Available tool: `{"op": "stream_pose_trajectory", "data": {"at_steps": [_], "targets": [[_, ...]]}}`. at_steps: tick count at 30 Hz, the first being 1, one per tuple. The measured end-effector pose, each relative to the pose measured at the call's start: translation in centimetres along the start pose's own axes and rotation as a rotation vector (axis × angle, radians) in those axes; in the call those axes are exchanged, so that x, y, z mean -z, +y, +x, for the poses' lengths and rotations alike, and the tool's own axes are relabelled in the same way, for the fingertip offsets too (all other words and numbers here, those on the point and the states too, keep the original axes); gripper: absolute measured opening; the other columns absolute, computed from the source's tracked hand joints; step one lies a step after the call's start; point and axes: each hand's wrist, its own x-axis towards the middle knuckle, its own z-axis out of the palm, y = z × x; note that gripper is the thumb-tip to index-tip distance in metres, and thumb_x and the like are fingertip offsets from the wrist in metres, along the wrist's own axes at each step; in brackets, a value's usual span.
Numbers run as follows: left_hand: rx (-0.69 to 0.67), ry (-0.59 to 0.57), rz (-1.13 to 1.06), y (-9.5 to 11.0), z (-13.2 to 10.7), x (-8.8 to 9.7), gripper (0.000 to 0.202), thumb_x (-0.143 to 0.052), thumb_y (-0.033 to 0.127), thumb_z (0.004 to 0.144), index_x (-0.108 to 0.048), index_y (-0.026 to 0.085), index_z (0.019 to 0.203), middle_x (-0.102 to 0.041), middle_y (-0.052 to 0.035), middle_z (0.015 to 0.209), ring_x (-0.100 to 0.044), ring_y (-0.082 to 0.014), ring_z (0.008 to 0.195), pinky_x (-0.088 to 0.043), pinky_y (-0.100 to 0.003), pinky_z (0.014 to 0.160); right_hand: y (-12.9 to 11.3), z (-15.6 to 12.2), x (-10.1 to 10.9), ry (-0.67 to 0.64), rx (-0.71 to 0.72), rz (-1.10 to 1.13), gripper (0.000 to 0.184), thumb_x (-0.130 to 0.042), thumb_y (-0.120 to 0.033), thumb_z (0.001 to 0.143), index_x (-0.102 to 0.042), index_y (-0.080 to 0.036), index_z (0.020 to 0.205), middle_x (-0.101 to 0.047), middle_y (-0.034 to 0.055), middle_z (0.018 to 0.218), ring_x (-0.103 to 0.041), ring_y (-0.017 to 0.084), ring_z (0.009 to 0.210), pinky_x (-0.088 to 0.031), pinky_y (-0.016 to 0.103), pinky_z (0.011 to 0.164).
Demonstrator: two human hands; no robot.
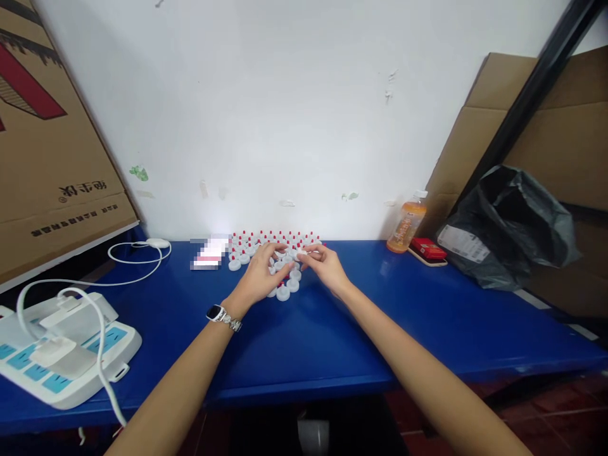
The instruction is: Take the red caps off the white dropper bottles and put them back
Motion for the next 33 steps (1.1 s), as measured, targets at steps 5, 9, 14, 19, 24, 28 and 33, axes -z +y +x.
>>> {"op": "stream_pose_trajectory", "data": {"at_steps": [5,9,14,19,24,28,33], "targets": [[-0.115,-0.052,0.161,1.2,-1.7,0.6,0.032,-0.052,0.035,0.096,-0.053,0.021,0.125,-0.060,-0.0097,0.117,-0.055,-0.0256,0.113,-0.047,-0.041,0.096,-1.3,-1.8,-2.9,-0.055,-0.011,0.184,0.043,-0.074,-0.055,0.072,-0.059,-0.019,0.091,-0.071,0.0015,0.072,-0.061,0.014,0.060,-0.043,0.023,0.056],[-0.143,-0.099,0.319,1.6,-1.7,0.5,0.028,-0.043,0.026,0.098,-0.053,0.018,0.122,-0.060,-0.0110,0.112,-0.056,-0.0270,0.108,-0.047,-0.043,0.095,-1.0,-2.2,-3.5,-0.129,0.091,0.061,0.041,-0.064,-0.060,0.080,-0.059,-0.019,0.078,-0.065,-0.0001,0.070,-0.059,0.013,0.064,-0.044,0.024,0.061],[-0.204,-0.187,0.295,1.6,-1.9,0.6,0.030,-0.033,0.030,0.102,-0.049,0.018,0.125,-0.059,-0.0121,0.117,-0.055,-0.0263,0.112,-0.046,-0.044,0.100,-0.7,-2.2,-2.9,-0.081,0.118,-0.095,0.045,-0.047,-0.059,0.092,-0.052,-0.020,0.071,-0.053,-0.0020,0.065,-0.050,0.013,0.061,-0.041,0.024,0.059],[-0.221,-0.218,0.194,1.6,-2.7,1.1,0.039,-0.034,0.033,0.103,-0.039,0.018,0.138,-0.055,-0.0148,0.132,-0.051,-0.0272,0.124,-0.043,-0.045,0.106,-0.7,-2.3,-2.8,-0.129,0.115,-0.136,0.043,-0.042,-0.062,0.093,-0.047,-0.022,0.077,-0.048,-0.0022,0.069,-0.047,0.013,0.064,-0.043,0.023,0.060],[-0.187,-0.183,0.134,1.8,-3.0,0.9,0.050,-0.033,0.036,0.103,-0.024,0.018,0.149,-0.049,-0.0184,0.141,-0.051,-0.0280,0.128,-0.044,-0.046,0.106,-1.3,-2.5,-3.0,-0.201,0.167,-0.077,0.042,-0.041,-0.061,0.093,-0.044,-0.022,0.076,-0.047,-0.0021,0.072,-0.046,0.013,0.065,-0.042,0.023,0.061],[-0.180,-0.159,0.137,1.8,-2.6,1.0,0.044,-0.031,0.036,0.104,-0.033,0.018,0.144,-0.053,-0.0165,0.136,-0.053,-0.0271,0.126,-0.045,-0.044,0.106,-1.4,-2.4,-3.0,-0.150,0.293,-0.184,0.042,-0.040,-0.056,0.096,-0.042,-0.022,0.072,-0.042,-0.0032,0.067,-0.041,0.012,0.062,-0.037,0.024,0.060],[-0.191,-0.125,0.176,1.4,-2.0,2.2,0.037,-0.032,0.034,0.104,-0.044,0.015,0.133,-0.058,-0.0153,0.125,-0.055,-0.0281,0.118,-0.045,-0.046,0.102,-1.3,-1.6,-4.2,-0.100,0.214,-0.141,0.052,-0.037,-0.064,0.094,-0.042,-0.021,0.065,-0.039,-0.0031,0.059,-0.036,0.012,0.055,-0.031,0.026,0.053]]}}
